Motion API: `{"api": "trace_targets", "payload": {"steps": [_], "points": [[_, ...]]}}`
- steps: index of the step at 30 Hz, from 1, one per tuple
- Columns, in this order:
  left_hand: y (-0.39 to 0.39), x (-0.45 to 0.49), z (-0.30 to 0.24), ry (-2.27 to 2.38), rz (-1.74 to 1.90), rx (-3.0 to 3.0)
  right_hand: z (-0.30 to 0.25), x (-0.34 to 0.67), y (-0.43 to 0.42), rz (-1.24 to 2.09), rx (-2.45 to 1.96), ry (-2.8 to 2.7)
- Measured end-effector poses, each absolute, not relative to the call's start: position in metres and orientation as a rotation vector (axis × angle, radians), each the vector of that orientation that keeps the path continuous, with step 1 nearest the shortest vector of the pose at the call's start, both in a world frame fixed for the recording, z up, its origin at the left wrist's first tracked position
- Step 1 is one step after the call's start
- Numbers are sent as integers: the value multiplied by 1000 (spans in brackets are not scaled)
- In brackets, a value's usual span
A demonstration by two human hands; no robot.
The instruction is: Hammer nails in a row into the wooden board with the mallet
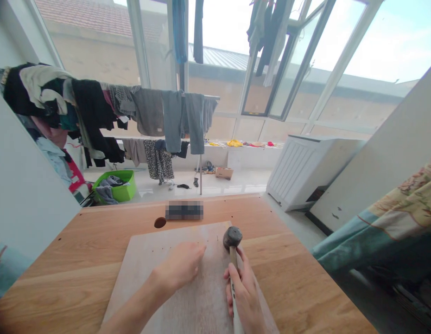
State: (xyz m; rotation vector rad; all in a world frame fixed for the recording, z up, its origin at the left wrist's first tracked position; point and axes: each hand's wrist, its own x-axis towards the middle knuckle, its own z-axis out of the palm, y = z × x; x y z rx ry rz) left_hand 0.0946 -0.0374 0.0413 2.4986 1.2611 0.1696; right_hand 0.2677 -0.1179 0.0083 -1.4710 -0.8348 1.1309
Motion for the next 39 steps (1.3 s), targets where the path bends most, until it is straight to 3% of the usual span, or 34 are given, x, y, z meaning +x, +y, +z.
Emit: {"api": "trace_targets", "payload": {"steps": [7, 14, 21, 39], "points": [[-23, 99, 44, 1052, 352, 2395, 6, 268, -118, 1136, -1457, -851], [12, 98, 18, 1135, 852, 1963, 4, 268, -116, 1124, -1441, -827], [10, 101, -5, 1155, 918, 1976, 3, 268, -117, 1102, -1482, -845], [10, 100, -5, 1115, 895, 2117, 14, 273, -117, 1217, -1269, -788]]}}
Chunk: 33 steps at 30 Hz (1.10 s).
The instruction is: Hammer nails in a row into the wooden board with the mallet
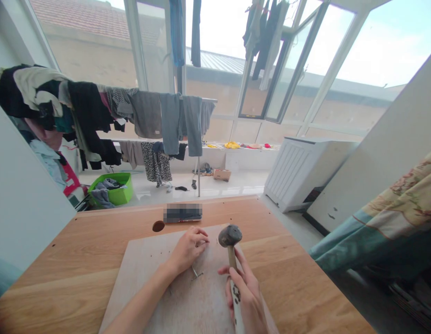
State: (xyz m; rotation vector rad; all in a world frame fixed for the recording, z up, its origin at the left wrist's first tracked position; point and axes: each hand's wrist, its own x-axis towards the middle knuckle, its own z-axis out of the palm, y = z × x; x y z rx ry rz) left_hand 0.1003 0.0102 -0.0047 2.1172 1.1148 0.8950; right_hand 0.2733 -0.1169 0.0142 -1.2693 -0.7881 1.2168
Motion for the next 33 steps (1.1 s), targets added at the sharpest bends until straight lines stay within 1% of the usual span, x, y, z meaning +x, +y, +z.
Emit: {"api": "trace_targets", "payload": {"steps": [7, 18, 24, 33], "points": [[11, 101, -9, 1103, 907, 2105, 32, 260, -107, 1232, -1151, -920], [12, 102, -14, 1085, 943, 2091, 22, 253, -113, 1218, -1234, -941], [12, 102, -12, 1085, 925, 2087, 6, 252, -112, 1221, -1166, -993], [11, 102, -10, 1085, 930, 2076, 13, 252, -112, 1242, -1217, -997]]}}
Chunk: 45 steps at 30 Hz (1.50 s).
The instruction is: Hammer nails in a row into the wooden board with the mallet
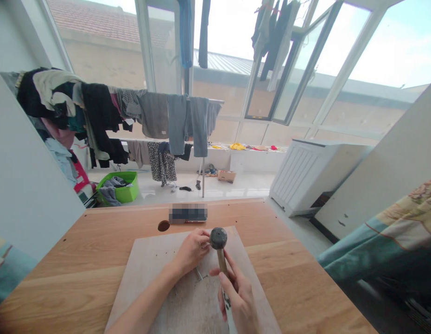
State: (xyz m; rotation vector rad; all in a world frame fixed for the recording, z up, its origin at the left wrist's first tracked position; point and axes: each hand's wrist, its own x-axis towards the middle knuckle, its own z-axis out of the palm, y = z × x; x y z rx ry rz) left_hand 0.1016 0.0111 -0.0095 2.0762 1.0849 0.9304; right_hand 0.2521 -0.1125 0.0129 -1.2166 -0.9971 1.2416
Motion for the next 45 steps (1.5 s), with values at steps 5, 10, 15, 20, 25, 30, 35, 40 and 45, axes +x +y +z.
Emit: {"api": "trace_targets", "payload": {"steps": [5, 10, 15, 20, 25, 30, 35, 40, 45], "points": [[11, 102, -12, 1089, 926, 2081, 3, 252, -111, 1224, -1190, -973], [8, 97, 2, 1081, 899, 2043, 14, 252, -112, 1201, -1203, -945], [-13, 75, 39, 1052, 491, 2326, 23, 253, -113, 1195, -1233, -895], [-28, 61, 53, 1103, 127, 2450, 22, 253, -112, 1184, -1222, -937], [-18, 60, 50, 994, 203, 2376, 21, 251, -111, 1166, -1240, -965], [-7, 59, 54, 1090, 312, 2372, 23, 250, -112, 1144, -1258, -944], [3, 59, 47, 1124, 464, 2401, 23, 251, -113, 1128, -1274, -969], [7, 58, 36, 1144, 298, 2636, 20, 252, -112, 1145, -1277, -972], [3, 59, 40, 1149, 262, 2728, 19, 252, -113, 1159, -1275, -980]]}}
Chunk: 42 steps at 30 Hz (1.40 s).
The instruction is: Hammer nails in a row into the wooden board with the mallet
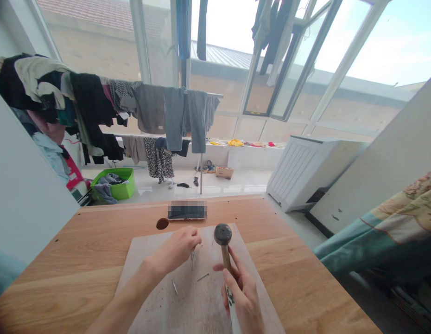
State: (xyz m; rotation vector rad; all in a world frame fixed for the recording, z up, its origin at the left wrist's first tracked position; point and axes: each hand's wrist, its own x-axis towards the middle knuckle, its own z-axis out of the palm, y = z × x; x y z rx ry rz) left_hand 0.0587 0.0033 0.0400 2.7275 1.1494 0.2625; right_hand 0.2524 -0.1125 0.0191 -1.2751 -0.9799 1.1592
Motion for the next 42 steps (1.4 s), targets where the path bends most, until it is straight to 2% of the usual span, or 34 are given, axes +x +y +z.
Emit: {"api": "trace_targets", "payload": {"steps": [4, 7, 10, 17, 23, 33, 42], "points": [[3, 63, 37, 1096, 429, 2601, 21, 252, -113, 1177, -1289, -991], [4, 68, 24, 1049, 682, 2314, 20, 253, -114, 1197, -1277, -991], [7, 70, 10, 1029, 787, 2070, 14, 255, -114, 1225, -1241, -982], [12, 67, -2, 932, 832, 1819, 12, 255, -114, 1289, -1171, -992], [11, 67, 2, 927, 826, 1848, 23, 248, -116, 1312, -1175, -1063], [10, 69, 8, 927, 845, 1907, 12, 243, -116, 1429, -1157, -1090], [11, 67, 3, 883, 847, 1859, 23, 247, -114, 1321, -1218, -1051]]}}
